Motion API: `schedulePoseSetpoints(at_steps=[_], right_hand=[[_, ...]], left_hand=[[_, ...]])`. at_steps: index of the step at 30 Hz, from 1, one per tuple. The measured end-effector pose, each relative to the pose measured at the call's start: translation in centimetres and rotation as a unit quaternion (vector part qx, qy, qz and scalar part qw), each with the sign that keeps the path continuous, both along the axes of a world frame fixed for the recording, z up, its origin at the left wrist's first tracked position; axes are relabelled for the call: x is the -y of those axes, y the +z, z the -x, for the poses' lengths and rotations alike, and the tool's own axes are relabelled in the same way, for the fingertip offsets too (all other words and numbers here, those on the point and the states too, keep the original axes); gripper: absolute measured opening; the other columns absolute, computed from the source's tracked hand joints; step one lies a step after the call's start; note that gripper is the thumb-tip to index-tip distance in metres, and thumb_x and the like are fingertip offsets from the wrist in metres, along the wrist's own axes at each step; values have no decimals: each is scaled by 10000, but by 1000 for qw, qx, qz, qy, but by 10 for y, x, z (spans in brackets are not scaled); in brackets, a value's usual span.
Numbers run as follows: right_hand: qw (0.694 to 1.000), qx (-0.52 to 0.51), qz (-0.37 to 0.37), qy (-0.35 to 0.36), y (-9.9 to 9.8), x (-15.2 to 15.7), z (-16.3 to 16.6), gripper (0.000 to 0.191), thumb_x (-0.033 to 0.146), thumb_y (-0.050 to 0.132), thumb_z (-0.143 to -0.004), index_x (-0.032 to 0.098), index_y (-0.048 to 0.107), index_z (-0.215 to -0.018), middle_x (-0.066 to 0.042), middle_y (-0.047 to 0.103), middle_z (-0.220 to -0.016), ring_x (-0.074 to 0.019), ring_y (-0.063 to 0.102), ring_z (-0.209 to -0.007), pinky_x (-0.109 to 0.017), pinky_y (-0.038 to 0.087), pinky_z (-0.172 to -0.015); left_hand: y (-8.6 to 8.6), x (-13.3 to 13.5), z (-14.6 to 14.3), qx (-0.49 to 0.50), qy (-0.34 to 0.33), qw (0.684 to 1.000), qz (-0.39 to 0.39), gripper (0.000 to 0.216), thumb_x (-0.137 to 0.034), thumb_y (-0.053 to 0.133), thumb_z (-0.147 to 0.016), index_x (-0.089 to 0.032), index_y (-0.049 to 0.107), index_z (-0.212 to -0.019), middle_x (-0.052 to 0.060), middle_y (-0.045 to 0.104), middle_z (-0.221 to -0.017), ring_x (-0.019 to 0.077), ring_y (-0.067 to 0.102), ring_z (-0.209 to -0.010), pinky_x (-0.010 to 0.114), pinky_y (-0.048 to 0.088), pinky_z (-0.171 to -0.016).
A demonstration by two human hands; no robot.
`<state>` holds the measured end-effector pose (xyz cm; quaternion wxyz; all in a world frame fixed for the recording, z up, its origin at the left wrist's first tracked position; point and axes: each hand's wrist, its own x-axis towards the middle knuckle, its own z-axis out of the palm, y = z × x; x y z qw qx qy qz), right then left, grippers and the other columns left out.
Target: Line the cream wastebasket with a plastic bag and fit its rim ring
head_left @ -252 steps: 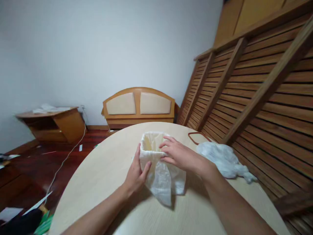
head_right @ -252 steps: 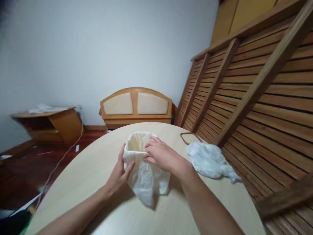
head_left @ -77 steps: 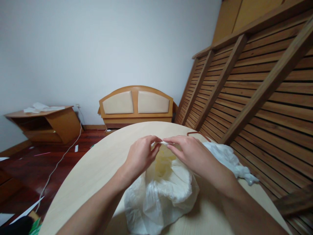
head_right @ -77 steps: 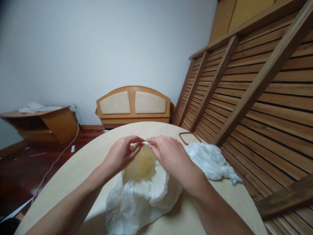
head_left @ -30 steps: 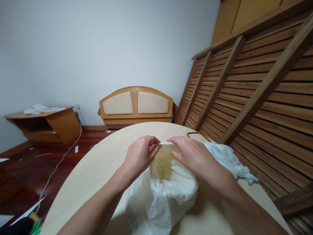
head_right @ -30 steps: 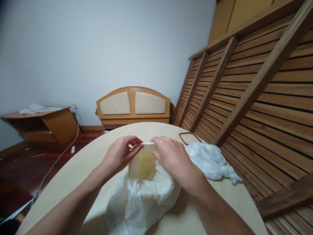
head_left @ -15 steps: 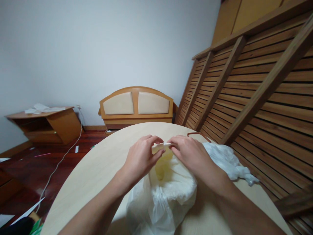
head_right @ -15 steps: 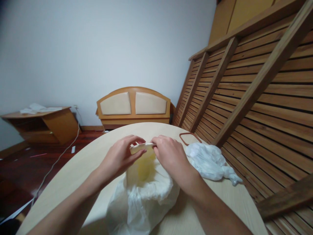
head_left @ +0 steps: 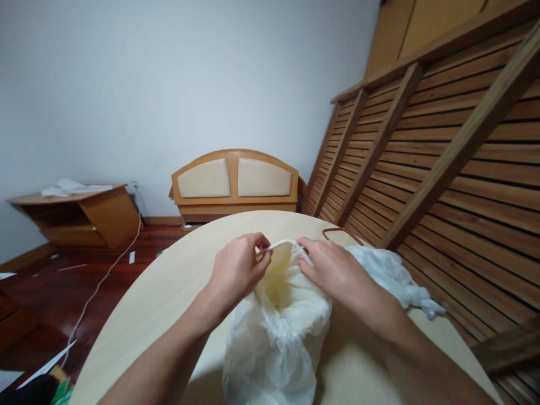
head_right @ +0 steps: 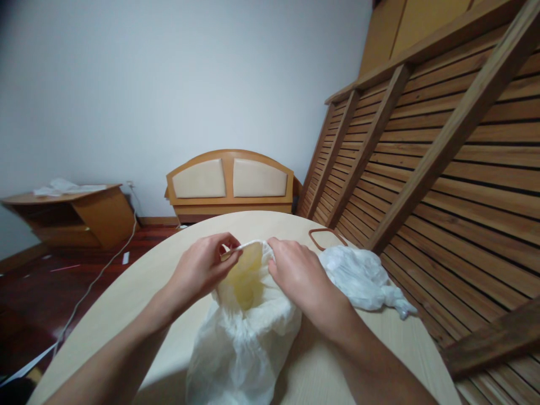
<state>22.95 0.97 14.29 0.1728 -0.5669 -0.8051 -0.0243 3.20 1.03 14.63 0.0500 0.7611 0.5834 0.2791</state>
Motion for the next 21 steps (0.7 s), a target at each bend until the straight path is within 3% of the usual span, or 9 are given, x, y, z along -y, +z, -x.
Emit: schedulePoseSetpoints(at_steps=[3,8,13,21], right_hand=[[1000,2,-18,9,-2,-2,2,311,132,554,-886,195,693,-1158,-105,760,-1086,-281,692,-1069,-354,498,-904],[999,-5,-39,29,4,3,7,353,118,600,-863,251,708,-1172,-60,765,-1123,-278,709,-1040,-362,519,-872],[997,-29,-29,60,12,9,14,443,67,605,-837,318,703,-1189,4,760,-1152,-239,717,-1020,-332,519,-852],[999,0,-13,29,9,7,11,236,124,590,-883,234,750,-1017,-49,769,-1023,-230,713,-975,-294,491,-804]], left_hand=[[2,4,3,-6,-19,1000,-7,110,-287,637,-874,-235,679,-960,22,731,-947,195,660,-778,278,391,-617],[3,10,6,18,-84,995,-55,395,-381,724,-838,-251,624,-1198,51,677,-1185,217,664,-932,302,483,-740],[1,8,2,51,-84,994,-43,144,-286,636,-902,-269,701,-1029,-11,729,-974,131,633,-664,259,453,-638],[-1,2,0,31,-34,998,-49,105,-234,622,-883,-231,713,-934,6,733,-833,148,638,-664,254,409,-617]])
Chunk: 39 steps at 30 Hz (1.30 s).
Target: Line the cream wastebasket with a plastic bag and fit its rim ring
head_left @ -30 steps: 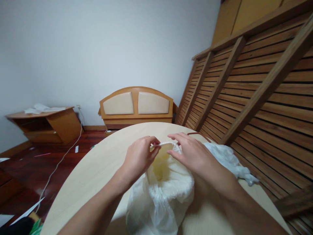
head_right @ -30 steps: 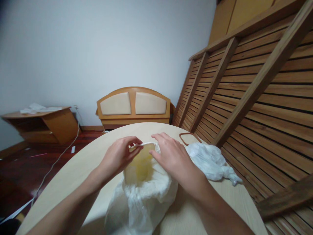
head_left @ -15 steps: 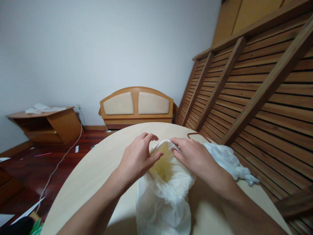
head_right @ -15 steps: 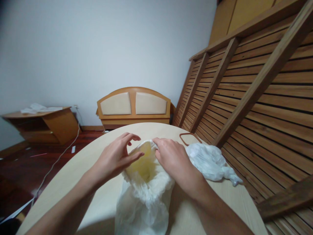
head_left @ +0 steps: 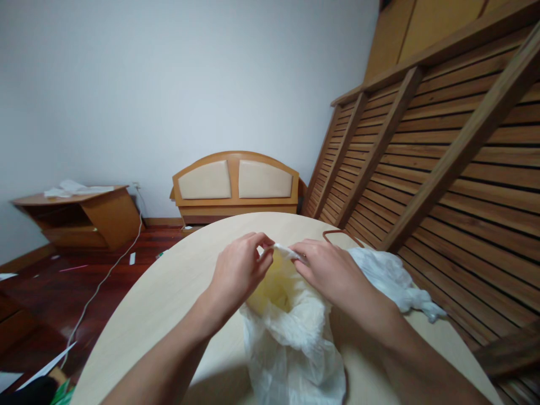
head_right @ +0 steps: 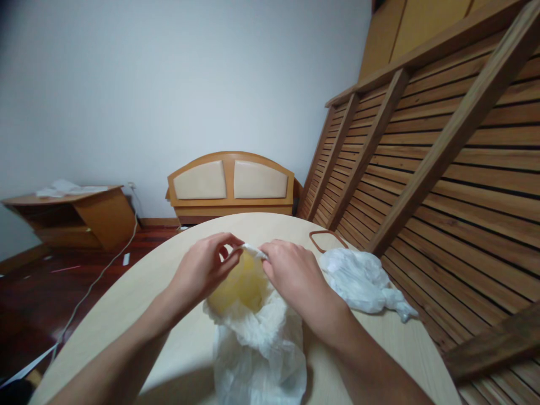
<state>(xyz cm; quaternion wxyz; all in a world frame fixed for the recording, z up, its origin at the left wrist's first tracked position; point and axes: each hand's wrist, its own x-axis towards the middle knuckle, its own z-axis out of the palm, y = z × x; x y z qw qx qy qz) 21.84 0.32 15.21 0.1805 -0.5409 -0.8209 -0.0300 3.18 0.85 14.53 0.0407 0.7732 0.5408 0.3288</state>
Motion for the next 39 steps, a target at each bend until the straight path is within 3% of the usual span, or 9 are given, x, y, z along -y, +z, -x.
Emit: schedulePoseSetpoints(at_steps=[8,13,19,21,27,31,34,36,39], right_hand=[[1000,13,-1,-15,-4,-3,1,186,160,580,-906,229,745,-958,-52,772,-977,-218,716,-907,-272,457,-720],[1000,7,-5,-1,-5,-3,2,189,179,567,-927,227,746,-959,-52,773,-948,-220,722,-885,-283,476,-741],[999,-16,-28,31,-14,-5,3,446,165,623,-876,198,607,-1320,-97,708,-1242,-256,679,-1106,-355,509,-903],[1000,0,-24,17,-16,-4,6,496,127,625,-856,193,577,-1345,-110,710,-1228,-261,682,-1100,-362,517,-893],[996,58,-21,-61,-16,-1,16,410,55,548,-866,190,617,-1247,-118,748,-1054,-271,728,-917,-351,533,-743],[995,50,-77,-45,-11,2,13,459,73,614,-846,172,572,-1292,-135,691,-1163,-279,665,-1049,-374,519,-843],[993,22,-110,-48,-6,9,10,249,108,609,-882,152,645,-1125,-129,686,-1109,-286,629,-1069,-394,501,-883],[997,3,-81,-15,-7,16,12,116,138,572,-922,167,673,-972,-96,705,-1006,-260,654,-979,-376,506,-848],[997,15,1,75,-19,25,16,188,134,511,-958,190,689,-934,-59,731,-932,-216,689,-859,-335,514,-789]], left_hand=[[-1,-1,1,4,12,1000,3,92,-238,613,-875,-223,697,-909,6,729,-849,162,643,-682,264,404,-603],[-3,-3,2,3,-33,999,-26,290,-278,682,-864,-287,679,-1153,15,699,-1102,169,658,-784,289,465,-707],[0,-3,3,0,-22,1000,-14,102,-276,650,-900,-245,734,-950,10,736,-939,163,653,-727,277,457,-673],[2,-1,2,-2,-27,1000,-14,95,-275,656,-898,-245,736,-939,7,740,-927,158,650,-715,273,454,-671],[3,3,-1,-6,-39,999,-8,90,-248,654,-895,-238,737,-928,5,735,-911,141,639,-680,256,436,-638],[0,-2,3,7,-34,999,-10,128,-299,633,-918,-230,741,-912,11,738,-904,140,636,-680,253,432,-625],[-2,-9,7,9,-20,1000,-16,128,-294,638,-910,-224,743,-889,12,743,-874,156,645,-717,260,433,-636],[-2,-11,8,10,-19,1000,-18,124,-288,639,-904,-220,739,-875,14,743,-856,165,652,-742,265,443,-650],[-2,-10,6,17,-33,999,-19,121,-280,634,-901,-214,732,-872,17,737,-852,168,663,-763,271,469,-689]])
